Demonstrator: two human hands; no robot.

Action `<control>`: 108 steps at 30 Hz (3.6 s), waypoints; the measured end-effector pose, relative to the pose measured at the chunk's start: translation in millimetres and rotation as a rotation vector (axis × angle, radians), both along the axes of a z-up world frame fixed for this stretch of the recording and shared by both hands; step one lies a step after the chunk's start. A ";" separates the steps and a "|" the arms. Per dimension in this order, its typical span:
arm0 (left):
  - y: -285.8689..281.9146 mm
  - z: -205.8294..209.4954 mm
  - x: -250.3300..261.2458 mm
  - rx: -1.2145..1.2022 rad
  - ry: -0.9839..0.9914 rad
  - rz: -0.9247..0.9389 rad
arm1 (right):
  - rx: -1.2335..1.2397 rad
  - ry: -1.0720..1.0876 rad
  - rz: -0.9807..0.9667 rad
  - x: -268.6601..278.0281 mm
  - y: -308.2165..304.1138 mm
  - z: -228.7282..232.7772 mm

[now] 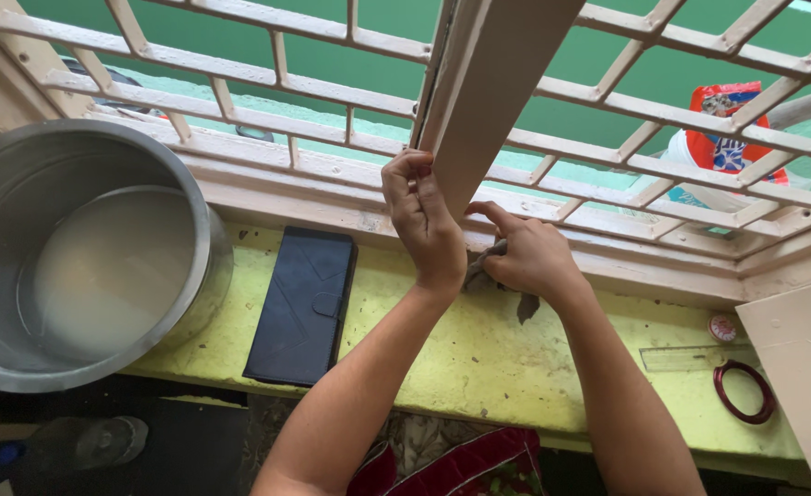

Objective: The person wipes the white metal window frame with a gray cloth. They repeatedly rub the horizontal and vertical bars of the frame, occasionally adjusting the cloth in their hands. A metal bowl of water and a wallet are visible on the windowsill.

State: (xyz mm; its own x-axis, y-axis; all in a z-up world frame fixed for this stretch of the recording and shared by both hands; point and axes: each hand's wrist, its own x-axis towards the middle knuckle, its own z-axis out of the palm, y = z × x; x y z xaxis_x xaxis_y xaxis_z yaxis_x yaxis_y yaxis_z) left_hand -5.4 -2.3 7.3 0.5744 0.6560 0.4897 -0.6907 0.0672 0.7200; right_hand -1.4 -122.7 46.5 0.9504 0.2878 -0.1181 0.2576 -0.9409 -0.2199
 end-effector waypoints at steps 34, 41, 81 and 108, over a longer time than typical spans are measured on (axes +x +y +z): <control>1.3 0.5 -1.7 0.002 0.038 -0.011 | -0.085 -0.931 0.288 21.0 -5.9 -54.3; 1.0 1.0 -1.5 -0.034 0.009 -0.042 | -0.074 -0.962 0.319 18.5 -7.2 -51.5; 1.0 0.2 -1.0 -0.009 -0.008 -0.016 | -0.113 -0.955 0.253 27.4 0.8 -55.8; -42.8 -93.2 12.6 1.666 0.504 0.606 | 0.325 -0.990 -0.170 -63.8 -63.4 -122.5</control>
